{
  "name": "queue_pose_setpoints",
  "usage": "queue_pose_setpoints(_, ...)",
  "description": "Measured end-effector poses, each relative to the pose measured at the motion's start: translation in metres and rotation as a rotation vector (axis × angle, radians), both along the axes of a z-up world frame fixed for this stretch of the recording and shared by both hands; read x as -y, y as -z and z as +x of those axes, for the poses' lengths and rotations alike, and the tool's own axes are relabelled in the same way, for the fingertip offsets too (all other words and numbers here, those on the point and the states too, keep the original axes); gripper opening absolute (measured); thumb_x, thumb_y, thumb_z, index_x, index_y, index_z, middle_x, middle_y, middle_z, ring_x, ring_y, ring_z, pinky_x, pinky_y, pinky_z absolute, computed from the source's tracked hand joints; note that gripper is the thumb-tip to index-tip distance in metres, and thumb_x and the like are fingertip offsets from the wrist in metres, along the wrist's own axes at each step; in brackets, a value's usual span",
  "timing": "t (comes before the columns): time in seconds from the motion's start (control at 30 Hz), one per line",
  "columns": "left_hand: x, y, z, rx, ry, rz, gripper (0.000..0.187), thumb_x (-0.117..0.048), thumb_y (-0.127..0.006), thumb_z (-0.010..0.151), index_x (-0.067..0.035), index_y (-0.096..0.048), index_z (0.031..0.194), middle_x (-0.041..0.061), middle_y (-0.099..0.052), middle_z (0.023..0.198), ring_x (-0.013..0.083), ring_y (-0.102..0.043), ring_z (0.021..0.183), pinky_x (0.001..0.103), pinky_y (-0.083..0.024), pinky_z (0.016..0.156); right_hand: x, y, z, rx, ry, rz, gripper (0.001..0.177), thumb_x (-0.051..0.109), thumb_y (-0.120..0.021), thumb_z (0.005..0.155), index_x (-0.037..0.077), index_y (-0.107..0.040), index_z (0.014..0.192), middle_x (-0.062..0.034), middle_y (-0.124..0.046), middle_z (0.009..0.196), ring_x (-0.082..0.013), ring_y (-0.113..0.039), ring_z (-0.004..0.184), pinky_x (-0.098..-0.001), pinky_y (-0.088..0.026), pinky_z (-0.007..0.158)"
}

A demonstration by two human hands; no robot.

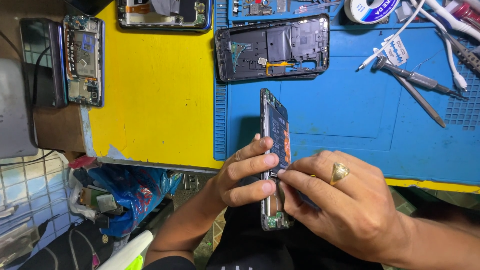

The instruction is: The person disassembles a mobile phone by hand, prying the back cover off and then detaching the battery from the internal chassis.

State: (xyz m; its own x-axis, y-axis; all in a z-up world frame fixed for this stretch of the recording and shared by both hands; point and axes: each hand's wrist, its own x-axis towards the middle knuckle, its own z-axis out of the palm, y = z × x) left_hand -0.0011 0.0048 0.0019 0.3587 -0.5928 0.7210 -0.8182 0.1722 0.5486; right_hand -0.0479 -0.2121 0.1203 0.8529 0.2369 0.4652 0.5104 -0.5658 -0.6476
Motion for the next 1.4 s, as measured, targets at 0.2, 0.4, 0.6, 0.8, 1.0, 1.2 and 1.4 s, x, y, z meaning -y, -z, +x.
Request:
queue_pose_setpoints(0.2,0.004,0.006,-0.005,-0.141,0.022,-0.099,0.042,-0.016,-0.072,0.104,-0.009,-0.046,0.136,0.023,-0.049,0.142,0.0503,-0.047,0.142,0.062,-0.040,0.126,0.003,0.006,0.001,-0.081,-0.028,0.040,0.013,0.008,-0.074,0.091,-0.001,-0.069,0.099,-0.0108,-0.070,0.093,-0.0217,-0.068,0.073,-0.0346,-0.058,0.071)
queue_pose_setpoints(0.4,0.008,0.010,-0.007,-0.245,0.004,-0.171,0.037,-0.016,-0.063,0.108,-0.012,-0.044,0.140,0.021,-0.047,0.143,0.0489,-0.047,0.142,0.062,-0.044,0.125,0.009,0.008,0.003,-0.210,-0.028,0.138,0.018,0.012,-0.077,0.088,0.000,-0.073,0.102,-0.0093,-0.073,0.090,-0.0181,-0.072,0.077,-0.0272,-0.059,0.072)
queue_pose_setpoints(0.6,0.003,0.008,-0.010,-0.280,-0.014,-0.162,0.041,-0.011,-0.070,0.104,-0.013,-0.046,0.137,0.019,-0.049,0.144,0.0483,-0.049,0.141,0.062,-0.046,0.124,0.013,0.013,-0.008,-0.261,-0.031,0.109,0.019,0.013,-0.078,0.088,0.008,-0.074,0.106,-0.0039,-0.070,0.091,-0.0145,-0.070,0.074,-0.0269,-0.057,0.072)
queue_pose_setpoints(0.8,0.000,0.014,-0.010,-0.194,0.006,-0.151,0.043,-0.012,-0.075,0.101,-0.014,-0.047,0.135,0.021,-0.051,0.142,0.0470,-0.049,0.141,0.061,-0.043,0.124,0.014,0.008,-0.006,-0.245,-0.087,0.096,0.019,0.013,-0.077,0.088,0.005,-0.073,0.106,-0.0061,-0.070,0.095,-0.0170,-0.070,0.078,-0.0288,-0.060,0.074)
queue_pose_setpoints(1.0,-0.007,0.015,-0.007,-0.125,0.047,-0.089,0.035,-0.001,-0.066,0.105,-0.011,-0.046,0.132,0.023,-0.048,0.144,0.0497,-0.046,0.142,0.064,-0.041,0.125,0.015,0.009,-0.007,-0.229,-0.080,0.063,0.018,0.012,-0.077,0.089,0.007,-0.073,0.105,-0.0046,-0.069,0.093,-0.0169,-0.069,0.076,-0.0296,-0.059,0.071)
queue_pose_setpoints(1.2,-0.005,0.017,-0.006,-0.063,0.055,-0.102,0.035,0.000,-0.064,0.106,-0.008,-0.045,0.134,0.024,-0.049,0.142,0.0517,-0.045,0.141,0.064,-0.040,0.124,0.014,0.008,-0.005,-0.214,-0.084,0.066,0.017,0.012,-0.078,0.089,0.005,-0.073,0.103,-0.0058,-0.070,0.093,-0.0166,-0.068,0.074,-0.0292,-0.058,0.068)
queue_pose_setpoints(1.4,-0.005,0.005,-0.005,-0.032,0.004,-0.047,0.037,-0.013,-0.071,0.104,-0.008,-0.046,0.132,0.024,-0.052,0.137,0.0521,-0.052,0.136,0.063,-0.045,0.121,0.007,0.007,-0.008,-0.118,-0.040,0.001,0.014,0.011,-0.076,0.091,0.001,-0.071,0.100,-0.0102,-0.069,0.093,-0.0214,-0.066,0.071,-0.0340,-0.057,0.066)
